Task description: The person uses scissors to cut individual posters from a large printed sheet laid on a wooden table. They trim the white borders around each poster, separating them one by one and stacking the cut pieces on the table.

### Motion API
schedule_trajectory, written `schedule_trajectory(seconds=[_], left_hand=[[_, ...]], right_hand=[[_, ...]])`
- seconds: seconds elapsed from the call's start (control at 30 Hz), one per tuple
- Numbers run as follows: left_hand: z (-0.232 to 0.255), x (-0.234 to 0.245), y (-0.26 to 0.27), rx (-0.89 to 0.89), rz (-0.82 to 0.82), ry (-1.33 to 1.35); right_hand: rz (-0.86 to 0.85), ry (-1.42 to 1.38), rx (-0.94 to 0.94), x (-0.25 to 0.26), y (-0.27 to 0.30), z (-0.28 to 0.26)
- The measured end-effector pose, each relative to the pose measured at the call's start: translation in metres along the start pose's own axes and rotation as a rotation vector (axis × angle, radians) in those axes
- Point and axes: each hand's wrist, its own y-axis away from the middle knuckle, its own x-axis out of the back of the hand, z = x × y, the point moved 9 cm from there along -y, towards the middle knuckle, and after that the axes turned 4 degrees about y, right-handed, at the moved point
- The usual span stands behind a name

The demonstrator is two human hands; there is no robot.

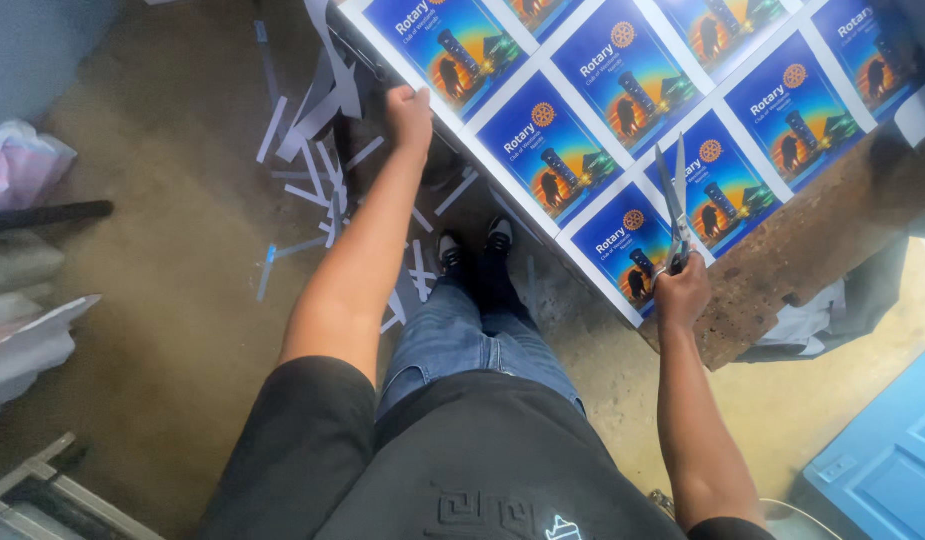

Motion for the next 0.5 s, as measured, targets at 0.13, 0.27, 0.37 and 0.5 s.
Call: schedule_trajectory(seconds=[0.13, 0.27, 0.37, 0.5], left_hand=[[0.025, 0.005, -0.030, 0.017, 0.016, -0.225], [0.035, -0.003, -0.050, -0.076, 0.067, -0.322], [0.036, -0.006, -0.059, -0.062, 0.102, -0.335], [0.033, -0.005, -0.061, -0.090, 0.138, -0.338]], right_hand=[[-0.006, 0.004, -0.042, 0.000, 0.000, -0.009], [0.028, 0.018, -0.058, 0.001, 0.000, -0.011], [0.089, 0.046, -0.024, -0.002, -0.003, -0.009], [0.077, 0.041, -0.055, -0.004, -0.001, -0.008]])
